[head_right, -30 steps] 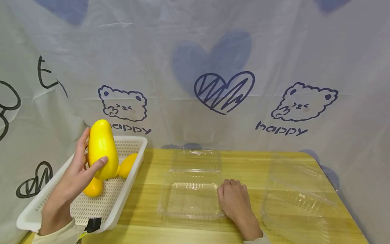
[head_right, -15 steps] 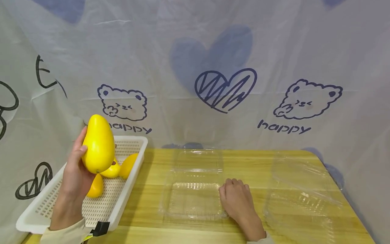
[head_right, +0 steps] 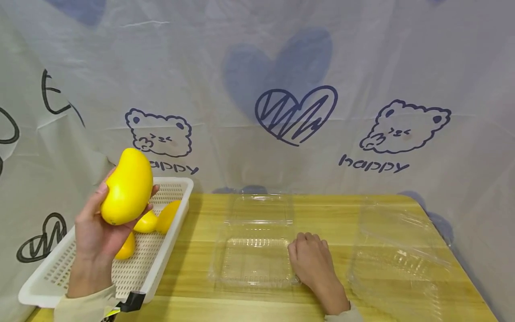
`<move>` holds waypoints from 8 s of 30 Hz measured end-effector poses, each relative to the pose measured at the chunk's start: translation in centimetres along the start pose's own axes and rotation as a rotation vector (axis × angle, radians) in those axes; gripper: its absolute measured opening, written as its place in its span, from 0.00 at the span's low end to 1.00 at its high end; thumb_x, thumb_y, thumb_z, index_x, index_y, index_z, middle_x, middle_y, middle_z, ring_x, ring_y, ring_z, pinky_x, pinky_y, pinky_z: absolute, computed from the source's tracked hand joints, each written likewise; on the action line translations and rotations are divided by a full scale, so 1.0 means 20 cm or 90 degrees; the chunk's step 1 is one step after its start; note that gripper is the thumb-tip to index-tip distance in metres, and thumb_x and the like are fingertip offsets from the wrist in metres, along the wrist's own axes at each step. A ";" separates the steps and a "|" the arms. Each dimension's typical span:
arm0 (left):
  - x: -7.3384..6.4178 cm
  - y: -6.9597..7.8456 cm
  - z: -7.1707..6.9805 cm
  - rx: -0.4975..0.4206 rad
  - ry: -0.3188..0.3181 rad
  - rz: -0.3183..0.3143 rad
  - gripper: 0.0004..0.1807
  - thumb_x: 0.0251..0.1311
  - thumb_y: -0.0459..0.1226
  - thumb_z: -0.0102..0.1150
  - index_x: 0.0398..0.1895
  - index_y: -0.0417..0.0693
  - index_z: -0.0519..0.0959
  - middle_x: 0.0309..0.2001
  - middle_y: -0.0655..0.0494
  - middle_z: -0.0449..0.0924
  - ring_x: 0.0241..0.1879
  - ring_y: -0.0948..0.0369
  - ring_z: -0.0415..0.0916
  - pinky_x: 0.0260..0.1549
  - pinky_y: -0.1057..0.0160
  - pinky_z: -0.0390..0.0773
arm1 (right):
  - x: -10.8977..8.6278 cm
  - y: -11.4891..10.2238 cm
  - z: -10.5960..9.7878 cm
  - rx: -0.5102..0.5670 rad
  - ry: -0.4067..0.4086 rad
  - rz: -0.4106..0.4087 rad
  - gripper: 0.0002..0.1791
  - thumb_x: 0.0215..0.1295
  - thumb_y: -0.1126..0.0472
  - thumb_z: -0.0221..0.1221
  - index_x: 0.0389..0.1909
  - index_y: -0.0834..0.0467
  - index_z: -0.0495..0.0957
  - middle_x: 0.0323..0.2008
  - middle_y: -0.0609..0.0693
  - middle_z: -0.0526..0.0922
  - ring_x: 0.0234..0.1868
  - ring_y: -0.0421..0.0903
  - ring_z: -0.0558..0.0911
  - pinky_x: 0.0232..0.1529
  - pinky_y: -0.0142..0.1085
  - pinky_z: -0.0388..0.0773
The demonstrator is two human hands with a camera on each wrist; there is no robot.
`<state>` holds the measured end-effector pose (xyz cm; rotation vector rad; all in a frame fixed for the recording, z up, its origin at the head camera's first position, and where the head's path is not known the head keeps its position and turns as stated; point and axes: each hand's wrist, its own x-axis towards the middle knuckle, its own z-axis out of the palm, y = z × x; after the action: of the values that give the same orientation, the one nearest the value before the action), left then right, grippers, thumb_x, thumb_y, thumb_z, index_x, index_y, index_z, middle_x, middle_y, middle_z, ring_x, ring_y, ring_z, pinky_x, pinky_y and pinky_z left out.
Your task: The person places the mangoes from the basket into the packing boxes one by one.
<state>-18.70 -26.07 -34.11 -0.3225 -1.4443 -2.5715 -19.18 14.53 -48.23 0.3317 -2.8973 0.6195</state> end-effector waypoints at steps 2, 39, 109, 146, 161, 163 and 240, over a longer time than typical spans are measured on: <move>0.00 0.00 0.00 -0.012 0.003 0.000 0.28 0.77 0.45 0.39 0.79 0.59 0.59 0.72 0.47 0.60 0.59 0.45 0.76 0.47 0.55 0.81 | 0.00 0.00 0.00 0.000 -0.002 0.002 0.18 0.77 0.61 0.46 0.22 0.52 0.66 0.22 0.47 0.68 0.30 0.46 0.70 0.39 0.47 0.72; 0.01 -0.13 0.08 0.124 0.011 -0.116 0.26 0.80 0.53 0.40 0.73 0.54 0.64 0.62 0.49 0.64 0.52 0.55 0.72 0.47 0.53 0.84 | 0.00 -0.01 0.02 0.005 -0.004 0.003 0.18 0.77 0.62 0.46 0.21 0.52 0.67 0.23 0.47 0.69 0.32 0.48 0.73 0.40 0.47 0.73; 0.08 -0.63 0.32 0.525 -0.396 -0.170 0.22 0.75 0.42 0.55 0.69 0.49 0.77 0.68 0.50 0.74 0.57 0.53 0.71 0.57 0.53 0.72 | 0.00 -0.01 -0.01 -0.044 0.031 -0.026 0.17 0.76 0.61 0.48 0.22 0.53 0.67 0.21 0.46 0.67 0.27 0.46 0.67 0.33 0.41 0.67; 0.03 -0.77 0.33 0.633 -0.590 -0.273 0.20 0.79 0.38 0.45 0.66 0.40 0.77 0.68 0.42 0.74 0.69 0.45 0.68 0.67 0.44 0.68 | 0.00 0.00 -0.02 -0.039 0.034 -0.014 0.17 0.74 0.62 0.48 0.22 0.54 0.68 0.22 0.48 0.69 0.29 0.48 0.70 0.33 0.43 0.69; 0.01 -0.80 0.36 0.722 -0.583 -0.234 0.19 0.79 0.34 0.42 0.63 0.40 0.80 0.62 0.43 0.77 0.64 0.46 0.72 0.65 0.48 0.71 | -0.01 0.00 -0.01 -0.032 0.018 0.002 0.16 0.75 0.62 0.48 0.23 0.55 0.69 0.24 0.49 0.71 0.30 0.49 0.72 0.36 0.46 0.72; 0.00 -0.81 0.37 0.730 -0.576 -0.228 0.19 0.79 0.33 0.42 0.62 0.39 0.80 0.60 0.45 0.78 0.62 0.48 0.73 0.63 0.49 0.72 | -0.01 0.00 -0.01 -0.031 0.017 0.002 0.16 0.75 0.62 0.48 0.22 0.55 0.69 0.24 0.49 0.70 0.30 0.49 0.72 0.36 0.46 0.72; 0.04 0.05 0.19 0.922 -0.273 0.075 0.17 0.74 0.31 0.54 0.62 0.38 0.77 0.60 0.43 0.79 0.57 0.45 0.77 0.54 0.41 0.78 | -0.01 -0.01 -0.03 -0.029 0.018 -0.011 0.17 0.76 0.61 0.46 0.23 0.55 0.68 0.24 0.51 0.71 0.33 0.53 0.76 0.38 0.49 0.74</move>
<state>-18.81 -23.40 -31.07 -0.6423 -2.7727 -0.8431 -18.93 14.70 -47.73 0.3380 -2.8737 0.5492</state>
